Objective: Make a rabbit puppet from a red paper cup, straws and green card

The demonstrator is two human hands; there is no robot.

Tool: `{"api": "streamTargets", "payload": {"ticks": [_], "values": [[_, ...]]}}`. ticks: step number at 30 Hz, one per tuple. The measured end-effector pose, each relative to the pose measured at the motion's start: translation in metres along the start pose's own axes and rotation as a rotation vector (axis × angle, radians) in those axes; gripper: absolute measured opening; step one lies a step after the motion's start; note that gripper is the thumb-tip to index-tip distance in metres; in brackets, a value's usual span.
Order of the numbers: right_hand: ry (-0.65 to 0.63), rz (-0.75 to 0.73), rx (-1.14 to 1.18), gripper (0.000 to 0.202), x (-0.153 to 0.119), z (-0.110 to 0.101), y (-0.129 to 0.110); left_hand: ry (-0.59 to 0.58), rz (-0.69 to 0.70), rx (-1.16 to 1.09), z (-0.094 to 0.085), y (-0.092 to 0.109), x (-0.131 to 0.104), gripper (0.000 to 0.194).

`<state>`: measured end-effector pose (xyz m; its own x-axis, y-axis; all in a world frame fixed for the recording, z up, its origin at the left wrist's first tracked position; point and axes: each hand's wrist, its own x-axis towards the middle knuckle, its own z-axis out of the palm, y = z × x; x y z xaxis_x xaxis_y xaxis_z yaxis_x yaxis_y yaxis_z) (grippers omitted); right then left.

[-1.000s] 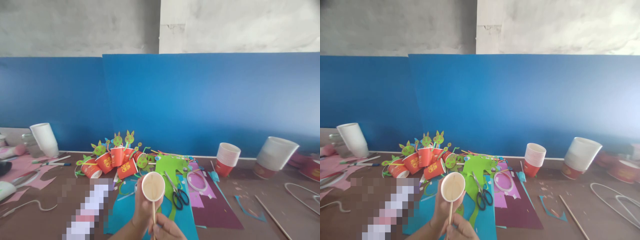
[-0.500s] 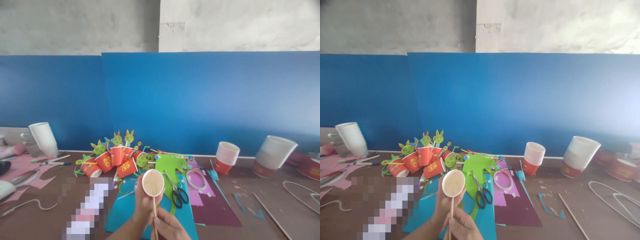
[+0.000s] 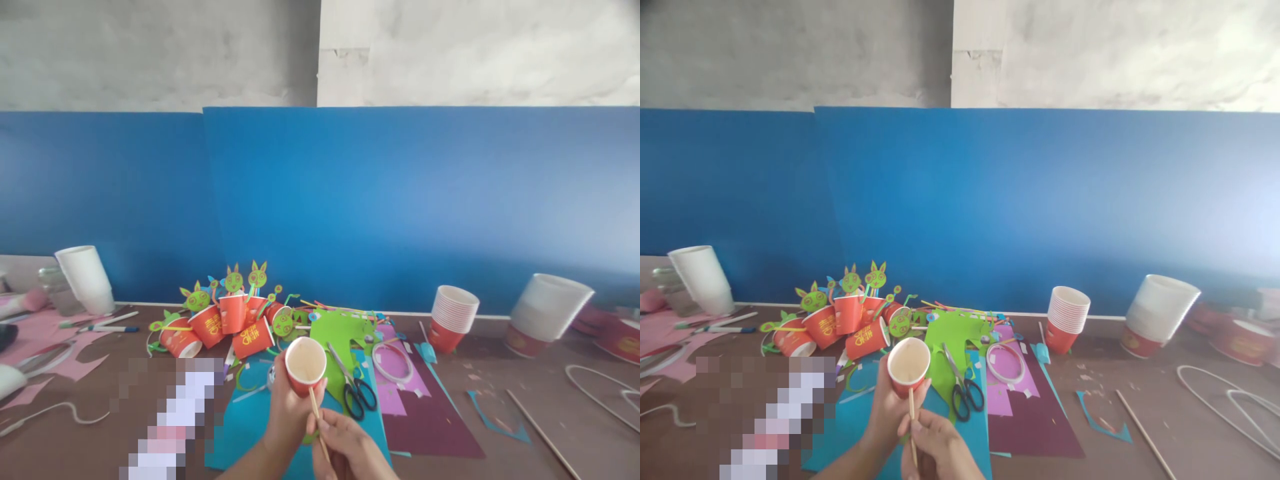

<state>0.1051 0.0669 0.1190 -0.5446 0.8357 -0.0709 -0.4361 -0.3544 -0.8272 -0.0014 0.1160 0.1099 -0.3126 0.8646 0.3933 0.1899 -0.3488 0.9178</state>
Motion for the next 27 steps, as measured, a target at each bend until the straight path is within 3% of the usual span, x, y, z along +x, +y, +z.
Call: {"api": "streamTargets", "payload": {"ticks": [2,5,10,16,19,23,27], "values": [[0.013,0.008,0.003,0.042,-0.001,0.000,-0.004,-0.086,-0.009,0.002,-0.001,-0.002,0.002,0.048],[0.033,0.027,0.018,0.042,-0.004,0.002,-0.009,-0.116,-0.032,-0.035,-0.002,-0.004,0.005,0.053],[0.201,0.037,0.006,0.044,-0.007,0.004,-0.012,-0.210,-0.085,-0.150,-0.001,-0.010,0.010,0.056],[0.351,0.016,-0.112,0.046,-0.001,-0.006,-0.009,-0.115,-0.046,-0.028,-0.001,-0.015,0.012,0.058],[0.295,0.006,-0.124,0.050,0.002,-0.011,-0.011,-0.106,-0.009,-0.011,0.000,-0.012,0.012,0.055],[0.148,0.078,0.096,0.045,0.000,-0.012,-0.017,-0.107,0.039,-0.032,0.001,-0.010,0.010,0.053],[0.238,0.035,0.038,0.045,0.002,-0.016,-0.016,-0.114,0.071,0.005,0.001,-0.010,0.010,0.051]]}}
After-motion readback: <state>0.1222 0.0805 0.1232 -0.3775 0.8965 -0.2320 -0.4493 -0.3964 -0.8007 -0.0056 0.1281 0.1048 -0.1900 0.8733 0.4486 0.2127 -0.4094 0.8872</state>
